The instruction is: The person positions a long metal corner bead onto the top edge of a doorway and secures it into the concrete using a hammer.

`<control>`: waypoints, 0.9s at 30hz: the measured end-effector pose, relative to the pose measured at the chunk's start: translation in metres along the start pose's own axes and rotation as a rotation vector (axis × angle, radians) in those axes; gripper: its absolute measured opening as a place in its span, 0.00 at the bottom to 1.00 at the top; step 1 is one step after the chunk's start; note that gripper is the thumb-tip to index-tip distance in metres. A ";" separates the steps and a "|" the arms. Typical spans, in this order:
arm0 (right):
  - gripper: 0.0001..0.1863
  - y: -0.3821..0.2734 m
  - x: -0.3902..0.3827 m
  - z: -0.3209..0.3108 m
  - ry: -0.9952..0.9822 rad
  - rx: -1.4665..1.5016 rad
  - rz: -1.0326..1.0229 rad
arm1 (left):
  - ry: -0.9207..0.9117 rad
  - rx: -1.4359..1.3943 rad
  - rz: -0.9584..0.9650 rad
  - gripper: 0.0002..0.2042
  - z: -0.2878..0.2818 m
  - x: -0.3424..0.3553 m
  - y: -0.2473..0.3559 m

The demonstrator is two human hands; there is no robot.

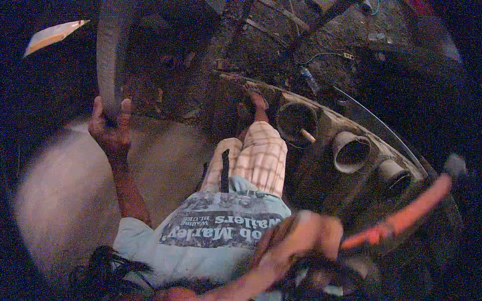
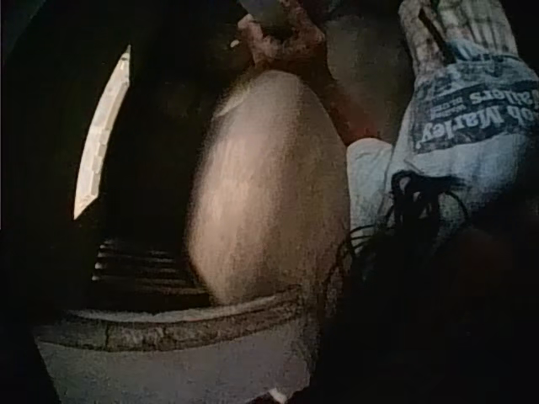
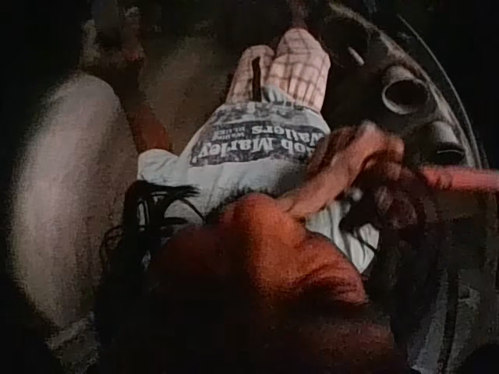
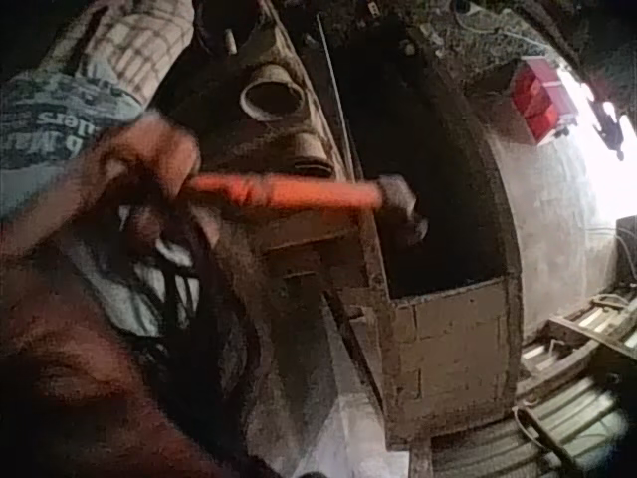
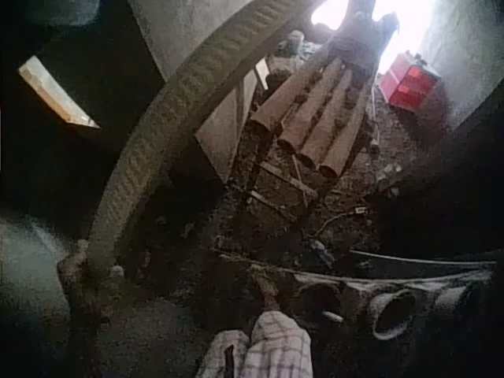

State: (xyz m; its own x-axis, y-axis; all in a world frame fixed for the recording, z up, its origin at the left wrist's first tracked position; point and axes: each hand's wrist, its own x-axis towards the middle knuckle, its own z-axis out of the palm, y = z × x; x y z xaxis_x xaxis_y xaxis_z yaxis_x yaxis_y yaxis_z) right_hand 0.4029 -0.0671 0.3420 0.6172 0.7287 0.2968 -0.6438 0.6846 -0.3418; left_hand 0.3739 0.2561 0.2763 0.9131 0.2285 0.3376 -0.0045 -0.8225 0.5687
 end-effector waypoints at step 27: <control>0.21 -0.084 0.053 -0.242 1.051 -2.354 -0.209 | 0.120 -0.005 -0.182 0.13 -0.003 -0.051 -0.017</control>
State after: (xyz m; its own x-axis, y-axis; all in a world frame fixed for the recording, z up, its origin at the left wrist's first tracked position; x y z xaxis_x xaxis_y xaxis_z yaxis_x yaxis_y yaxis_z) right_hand 0.5986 -0.0908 0.1710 0.9245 -0.0020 0.3812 0.1987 -0.8509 -0.4863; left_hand 0.3257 0.2596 0.2516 0.8439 0.4339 0.3154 0.1543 -0.7594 0.6320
